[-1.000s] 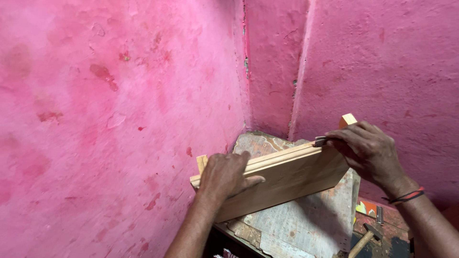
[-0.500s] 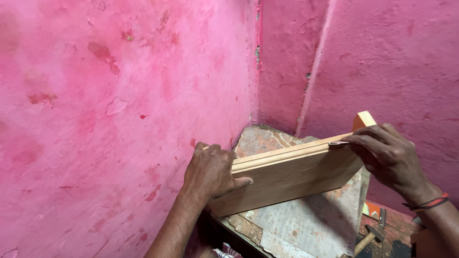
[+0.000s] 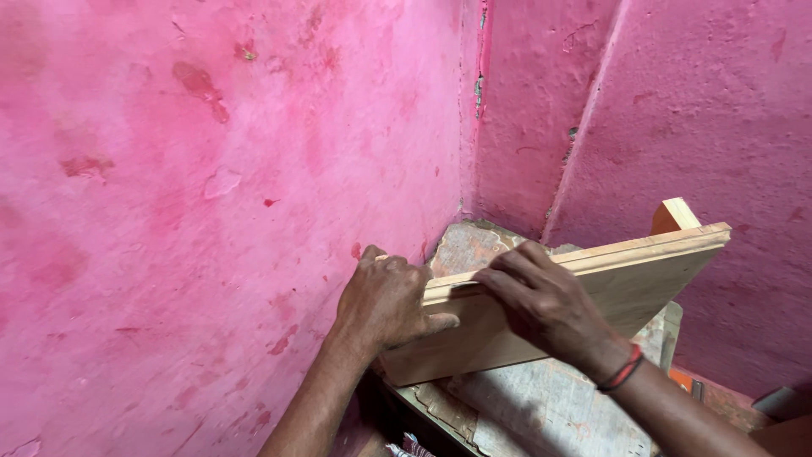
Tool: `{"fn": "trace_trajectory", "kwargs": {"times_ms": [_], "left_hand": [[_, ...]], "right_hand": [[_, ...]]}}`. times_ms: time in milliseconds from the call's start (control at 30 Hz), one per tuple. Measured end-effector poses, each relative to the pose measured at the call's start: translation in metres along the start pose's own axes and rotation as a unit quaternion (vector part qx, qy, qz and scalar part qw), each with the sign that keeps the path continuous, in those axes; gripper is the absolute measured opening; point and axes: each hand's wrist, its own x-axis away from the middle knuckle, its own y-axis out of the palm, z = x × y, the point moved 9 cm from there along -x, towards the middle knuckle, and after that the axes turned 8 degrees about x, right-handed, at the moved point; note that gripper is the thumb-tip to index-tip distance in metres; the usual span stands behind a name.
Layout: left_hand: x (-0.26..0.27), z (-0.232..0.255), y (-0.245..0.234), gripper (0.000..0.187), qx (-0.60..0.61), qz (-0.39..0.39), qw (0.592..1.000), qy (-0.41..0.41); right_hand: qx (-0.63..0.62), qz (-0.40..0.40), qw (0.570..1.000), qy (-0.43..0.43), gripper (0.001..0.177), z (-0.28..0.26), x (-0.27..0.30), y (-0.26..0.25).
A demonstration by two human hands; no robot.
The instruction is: The person sands a rectangular wooden board using a sanding block and a chisel. They smooth the edges and corners, then scrape the surface with the chisel to remove excess material.
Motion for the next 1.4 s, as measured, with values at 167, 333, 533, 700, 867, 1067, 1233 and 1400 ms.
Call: {"fn": "trace_trajectory", "kwargs": {"times_ms": [167,333,533,700,867,1067,1233,1400], "left_hand": [[-0.003,-0.004,0.006,0.070,0.012,-0.004,1.000,-0.001],[-0.003,0.000,0.004,0.072,0.018,0.022,0.999,0.027],[-0.003,-0.001,0.000,0.068,0.015,0.024,0.999,0.026],[-0.004,-0.002,-0.004,0.055,0.015,0.041,0.999,0.031],[-0.004,0.000,-0.005,0.057,0.012,0.031,0.999,0.031],[-0.006,-0.002,-0.001,0.071,0.000,0.007,1.000,0.015],[-0.005,0.001,-0.002,0.071,0.005,0.020,0.999,0.028],[-0.006,-0.002,-0.002,0.069,0.002,0.006,1.000,0.024]], "right_hand": [[0.145,-0.025,0.987,0.064,0.034,0.084,0.066,-0.033],[0.238,-0.022,0.962,0.130,0.026,0.137,0.112,-0.056],[0.108,0.059,0.991,0.050,0.027,0.066,0.059,-0.019],[-0.011,0.033,0.999,0.001,0.039,-0.013,-0.004,0.018],[0.009,-0.012,1.000,-0.017,0.038,-0.006,0.001,0.020],[0.180,-0.024,0.982,0.056,0.044,0.102,0.081,-0.034],[0.256,-0.022,0.956,0.139,0.031,0.154,0.125,-0.066],[0.213,0.028,0.969,0.125,0.027,0.133,0.114,-0.050]]}}
